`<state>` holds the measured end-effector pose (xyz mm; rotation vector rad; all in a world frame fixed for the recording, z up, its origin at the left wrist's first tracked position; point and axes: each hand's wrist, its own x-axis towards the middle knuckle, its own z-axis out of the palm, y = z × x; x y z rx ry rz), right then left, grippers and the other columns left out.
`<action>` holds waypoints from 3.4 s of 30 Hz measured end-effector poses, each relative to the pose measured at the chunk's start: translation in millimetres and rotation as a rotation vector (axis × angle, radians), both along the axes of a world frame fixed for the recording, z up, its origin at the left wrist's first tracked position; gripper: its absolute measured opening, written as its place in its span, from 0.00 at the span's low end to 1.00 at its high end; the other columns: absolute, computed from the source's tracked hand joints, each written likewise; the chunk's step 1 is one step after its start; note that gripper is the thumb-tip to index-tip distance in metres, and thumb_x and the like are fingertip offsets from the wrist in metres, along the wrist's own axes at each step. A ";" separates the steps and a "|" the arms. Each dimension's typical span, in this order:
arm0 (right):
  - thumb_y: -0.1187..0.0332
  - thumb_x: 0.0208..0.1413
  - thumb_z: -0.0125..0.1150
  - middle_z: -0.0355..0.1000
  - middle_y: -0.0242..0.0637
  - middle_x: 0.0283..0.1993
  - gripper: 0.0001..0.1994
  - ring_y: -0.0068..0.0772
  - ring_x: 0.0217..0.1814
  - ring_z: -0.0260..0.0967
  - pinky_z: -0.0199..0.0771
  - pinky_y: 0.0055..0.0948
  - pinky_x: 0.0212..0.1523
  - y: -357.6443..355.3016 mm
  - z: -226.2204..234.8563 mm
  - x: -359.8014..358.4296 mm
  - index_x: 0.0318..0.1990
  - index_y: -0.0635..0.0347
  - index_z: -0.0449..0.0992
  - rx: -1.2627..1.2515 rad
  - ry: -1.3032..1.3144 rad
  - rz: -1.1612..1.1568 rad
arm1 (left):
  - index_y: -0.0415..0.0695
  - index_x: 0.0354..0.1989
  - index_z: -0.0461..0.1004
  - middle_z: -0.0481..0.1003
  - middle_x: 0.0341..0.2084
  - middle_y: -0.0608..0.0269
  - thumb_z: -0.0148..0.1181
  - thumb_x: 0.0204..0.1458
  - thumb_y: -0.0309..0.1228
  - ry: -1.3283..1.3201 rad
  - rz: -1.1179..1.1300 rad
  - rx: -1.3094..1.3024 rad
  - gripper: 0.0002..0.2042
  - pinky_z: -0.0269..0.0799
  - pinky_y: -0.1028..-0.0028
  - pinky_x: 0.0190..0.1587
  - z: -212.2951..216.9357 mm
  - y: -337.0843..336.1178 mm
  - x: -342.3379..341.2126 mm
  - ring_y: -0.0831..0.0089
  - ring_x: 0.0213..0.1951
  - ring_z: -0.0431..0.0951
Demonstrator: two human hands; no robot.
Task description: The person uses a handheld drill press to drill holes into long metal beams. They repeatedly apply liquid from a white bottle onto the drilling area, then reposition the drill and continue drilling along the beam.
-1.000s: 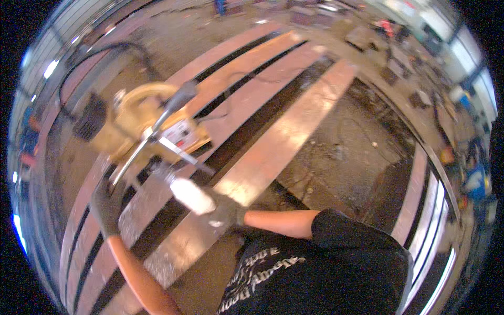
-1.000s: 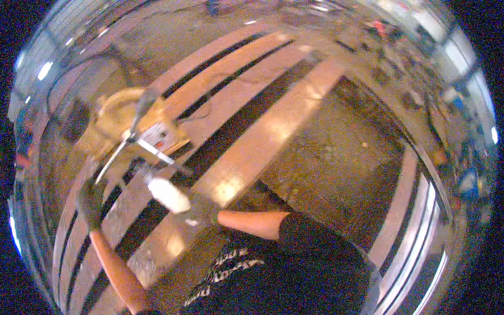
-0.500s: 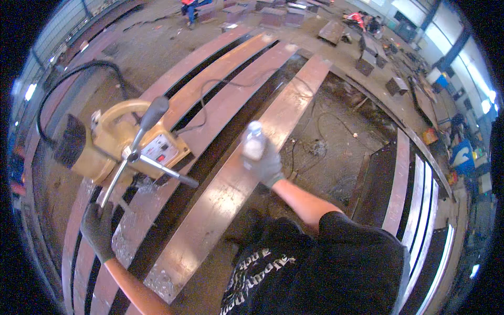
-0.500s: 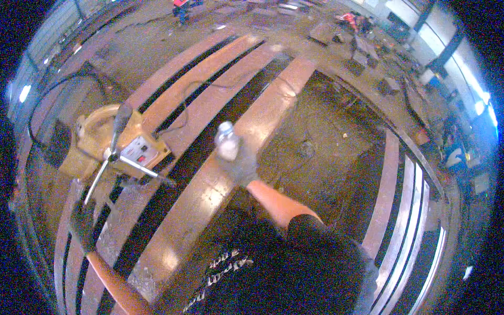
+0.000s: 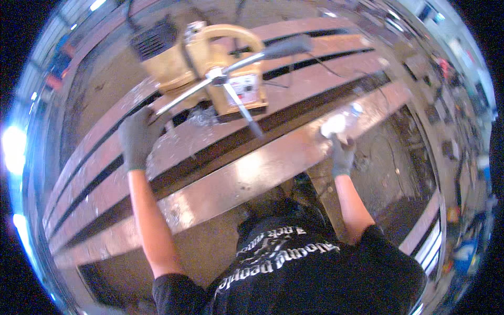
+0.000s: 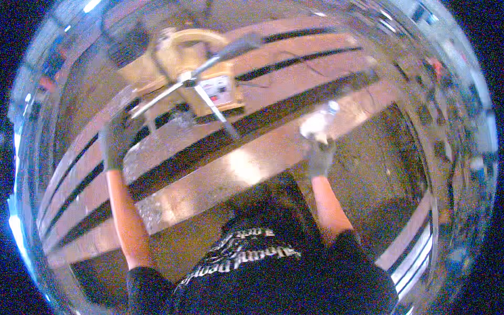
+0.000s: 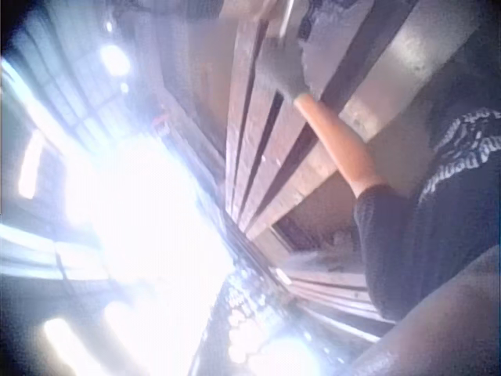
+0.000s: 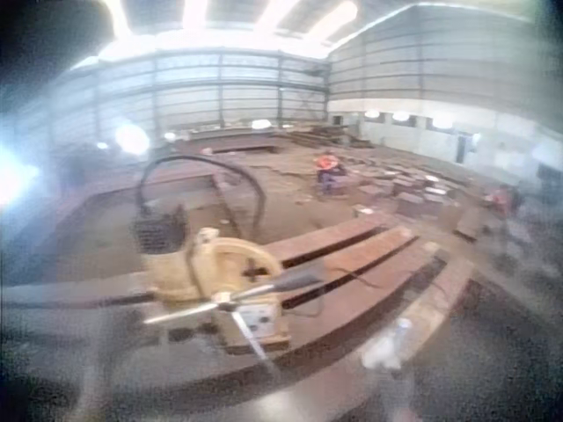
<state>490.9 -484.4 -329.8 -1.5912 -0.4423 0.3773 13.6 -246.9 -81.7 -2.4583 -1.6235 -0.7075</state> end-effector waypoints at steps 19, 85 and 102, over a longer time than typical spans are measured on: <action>0.54 0.76 0.43 0.75 0.42 0.40 0.22 0.42 0.47 0.74 0.73 0.45 0.58 198.4 285.5 -80.8 0.50 0.66 0.74 0.504 -0.546 0.792 | 0.48 0.31 0.84 0.82 0.26 0.53 0.66 0.49 0.61 -0.037 0.024 -0.152 0.25 0.77 0.57 0.35 -3.5 9.2 -2.1 0.52 0.31 0.84; 0.59 0.75 0.45 0.65 0.34 0.31 0.15 0.35 0.39 0.70 0.77 0.41 0.55 180.8 249.9 -82.6 0.37 0.57 0.68 0.663 -0.557 0.709 | 0.44 0.24 0.81 0.80 0.22 0.53 0.66 0.51 0.60 -0.073 0.083 -0.016 0.27 0.75 0.58 0.34 26.6 5.0 -0.1 0.52 0.27 0.82; 0.54 0.58 0.69 0.82 0.45 0.47 0.21 0.48 0.50 0.80 0.77 0.45 0.52 217.5 95.4 -165.2 0.49 0.64 0.76 -0.041 -0.771 0.561 | 0.47 0.30 0.80 0.81 0.27 0.52 0.63 0.52 0.48 -0.344 -0.666 0.314 0.16 0.75 0.51 0.38 24.2 -54.9 291.1 0.50 0.33 0.82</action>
